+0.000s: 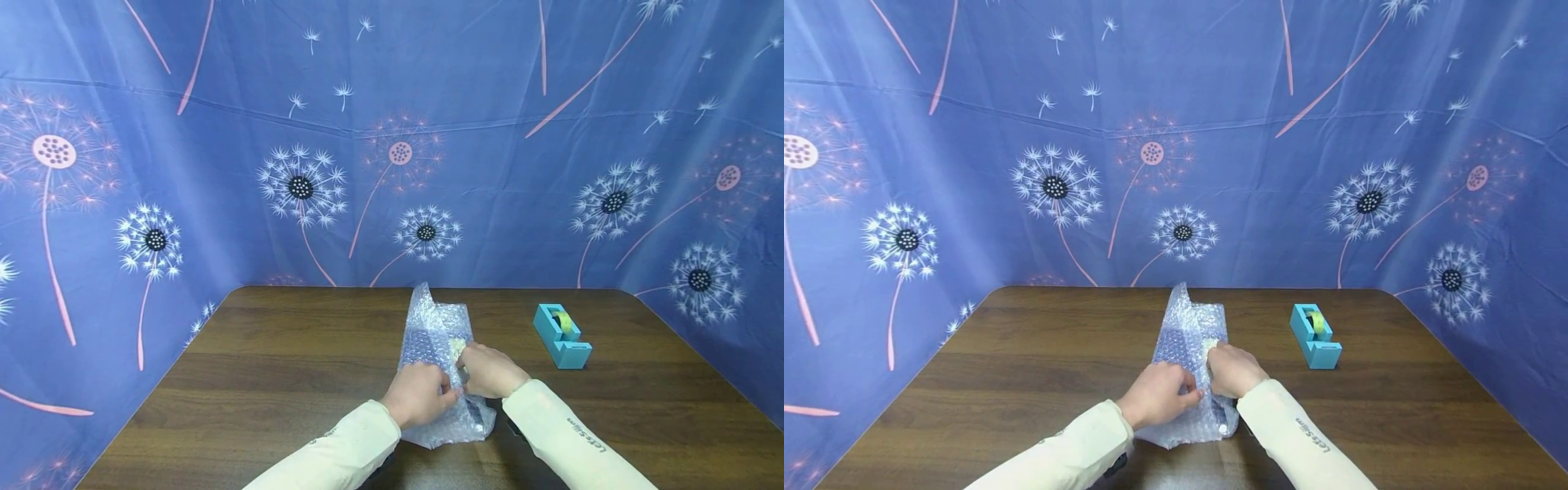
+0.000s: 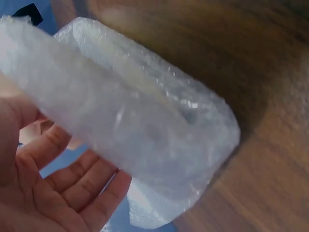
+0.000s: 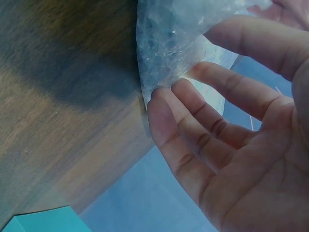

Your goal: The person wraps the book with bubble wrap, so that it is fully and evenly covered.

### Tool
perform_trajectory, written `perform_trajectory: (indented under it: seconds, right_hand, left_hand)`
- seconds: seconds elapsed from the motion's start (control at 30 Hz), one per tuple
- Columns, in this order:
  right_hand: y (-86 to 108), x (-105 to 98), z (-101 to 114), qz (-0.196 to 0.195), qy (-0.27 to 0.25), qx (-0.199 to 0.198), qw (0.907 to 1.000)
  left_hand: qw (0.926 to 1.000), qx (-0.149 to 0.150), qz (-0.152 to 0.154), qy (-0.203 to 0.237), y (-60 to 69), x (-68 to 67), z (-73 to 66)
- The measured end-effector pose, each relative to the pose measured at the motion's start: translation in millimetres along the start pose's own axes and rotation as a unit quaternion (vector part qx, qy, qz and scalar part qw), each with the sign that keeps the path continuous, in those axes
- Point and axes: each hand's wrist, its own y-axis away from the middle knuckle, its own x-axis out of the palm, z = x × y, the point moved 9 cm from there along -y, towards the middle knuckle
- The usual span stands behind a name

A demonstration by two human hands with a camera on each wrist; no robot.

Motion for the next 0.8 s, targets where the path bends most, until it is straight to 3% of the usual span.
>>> perform_trajectory:
  seconds: [0.1, 0.27, 0.6, 0.8]
  right_hand:
    - [-0.4, 0.6, -0.3, 0.001, 0.004, -0.003, 1.0]
    - [-0.7, 0.3, -1.0, -0.001, 0.008, -0.008, 0.9999]
    - [-1.9, 0.4, -1.9, 0.003, -0.006, 0.0, 1.0]
    - [-1.0, -1.0, -3.2, 0.002, -0.014, 0.006, 0.9999]
  left_hand:
    - [0.9996, 0.013, 0.015, -0.018, -0.1, -0.3, 1.2]
    - [0.9985, 0.019, 0.051, -0.012, -0.2, 0.9, 5.8]
    - [0.9993, -0.001, 0.032, -0.02, -2.4, 3.7, 15.2]
    - [0.9975, -0.018, 0.067, 0.008, -6.2, 11.2, 18.8]
